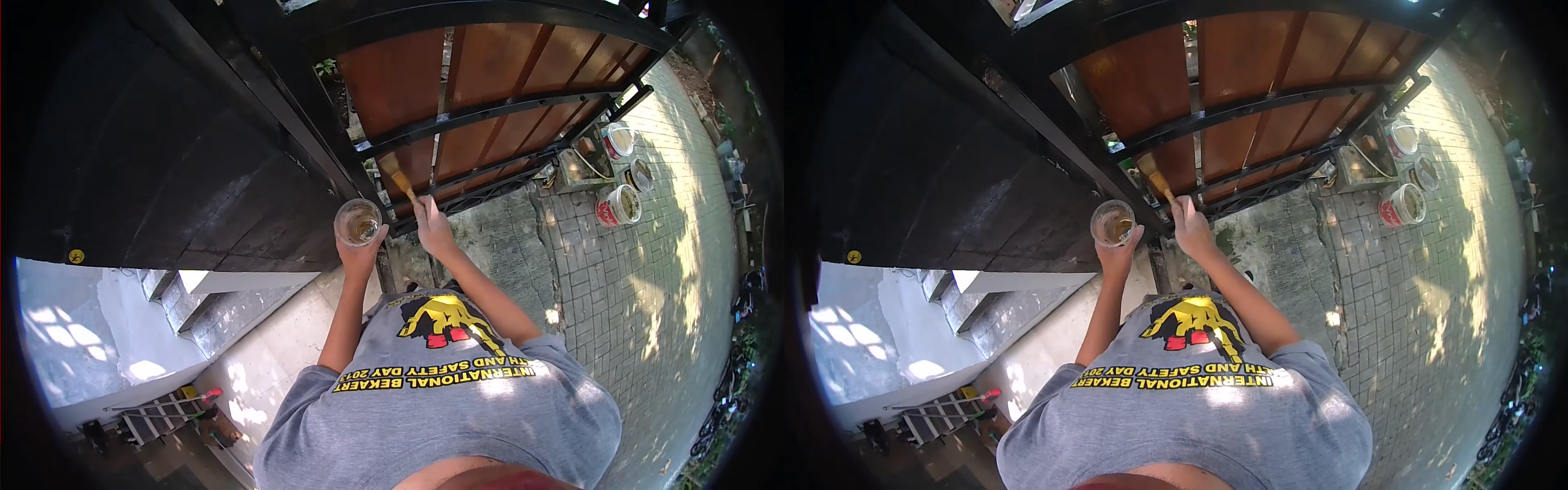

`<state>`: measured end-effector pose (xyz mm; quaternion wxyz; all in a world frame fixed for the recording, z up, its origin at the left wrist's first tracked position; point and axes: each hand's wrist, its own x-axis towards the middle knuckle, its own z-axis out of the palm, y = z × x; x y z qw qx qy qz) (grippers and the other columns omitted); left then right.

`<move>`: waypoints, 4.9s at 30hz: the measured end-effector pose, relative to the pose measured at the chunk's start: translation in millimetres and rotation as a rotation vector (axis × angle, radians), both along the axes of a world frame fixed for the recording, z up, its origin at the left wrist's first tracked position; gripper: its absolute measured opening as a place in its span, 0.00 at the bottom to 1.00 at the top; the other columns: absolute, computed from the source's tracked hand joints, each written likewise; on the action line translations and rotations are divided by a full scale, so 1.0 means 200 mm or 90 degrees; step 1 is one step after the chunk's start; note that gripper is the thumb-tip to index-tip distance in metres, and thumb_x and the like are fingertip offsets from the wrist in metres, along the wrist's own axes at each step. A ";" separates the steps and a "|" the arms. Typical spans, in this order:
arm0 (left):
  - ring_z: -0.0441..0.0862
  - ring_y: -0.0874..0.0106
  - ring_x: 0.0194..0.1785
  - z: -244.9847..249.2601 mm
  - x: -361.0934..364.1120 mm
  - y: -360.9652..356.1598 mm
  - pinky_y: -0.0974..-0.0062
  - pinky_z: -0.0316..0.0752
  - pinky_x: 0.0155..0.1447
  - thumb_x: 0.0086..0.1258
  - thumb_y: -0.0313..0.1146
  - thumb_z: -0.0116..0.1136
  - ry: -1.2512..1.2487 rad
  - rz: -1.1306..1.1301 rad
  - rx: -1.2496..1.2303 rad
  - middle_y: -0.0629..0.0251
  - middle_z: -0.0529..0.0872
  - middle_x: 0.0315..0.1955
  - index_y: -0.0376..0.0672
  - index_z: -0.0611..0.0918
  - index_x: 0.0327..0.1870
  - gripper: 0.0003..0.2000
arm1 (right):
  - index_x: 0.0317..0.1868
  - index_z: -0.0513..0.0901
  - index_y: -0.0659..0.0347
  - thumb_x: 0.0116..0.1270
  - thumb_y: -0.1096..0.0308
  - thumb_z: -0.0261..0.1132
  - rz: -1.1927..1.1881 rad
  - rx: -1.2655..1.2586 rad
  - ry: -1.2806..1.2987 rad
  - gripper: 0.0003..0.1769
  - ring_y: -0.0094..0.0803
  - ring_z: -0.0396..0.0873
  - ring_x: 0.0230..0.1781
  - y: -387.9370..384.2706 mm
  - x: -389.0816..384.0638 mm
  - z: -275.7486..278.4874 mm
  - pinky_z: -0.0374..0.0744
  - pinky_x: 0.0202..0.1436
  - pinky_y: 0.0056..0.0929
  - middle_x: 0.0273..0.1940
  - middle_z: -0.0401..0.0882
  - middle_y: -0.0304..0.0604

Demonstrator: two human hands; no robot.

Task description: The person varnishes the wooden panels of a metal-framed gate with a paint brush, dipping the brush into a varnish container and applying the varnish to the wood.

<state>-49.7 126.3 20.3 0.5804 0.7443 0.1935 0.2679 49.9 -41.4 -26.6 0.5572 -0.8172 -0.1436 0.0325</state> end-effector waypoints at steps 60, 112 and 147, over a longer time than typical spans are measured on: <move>0.84 0.59 0.56 -0.81 -0.38 -0.10 0.64 0.79 0.61 0.50 0.34 0.87 0.141 -0.300 0.182 0.58 0.83 0.51 0.38 0.83 0.56 0.31 | 0.51 0.85 0.71 0.84 0.59 0.60 -0.075 0.222 0.045 0.19 0.20 0.69 0.31 -0.34 0.29 0.20 0.70 0.36 0.26 0.29 0.76 0.32; 0.87 0.64 0.54 -2.73 -0.17 0.35 0.66 0.82 0.60 0.51 0.38 0.89 -0.083 -0.684 0.033 0.57 0.86 0.52 0.37 0.77 0.58 0.36 | 0.58 0.86 0.67 0.74 0.64 0.69 -0.509 -0.133 -0.670 0.18 0.34 0.74 0.15 0.50 0.04 -0.51 0.73 0.25 0.31 0.18 0.72 0.46; 0.83 0.54 0.58 -2.71 -0.12 0.29 0.61 0.78 0.64 0.49 0.45 0.88 -0.047 -0.519 0.150 0.55 0.83 0.51 0.39 0.84 0.54 0.33 | 0.50 0.87 0.62 0.76 0.57 0.63 -0.415 -0.079 -0.560 0.17 0.57 0.84 0.30 0.35 -0.05 -0.33 0.80 0.36 0.44 0.28 0.83 0.58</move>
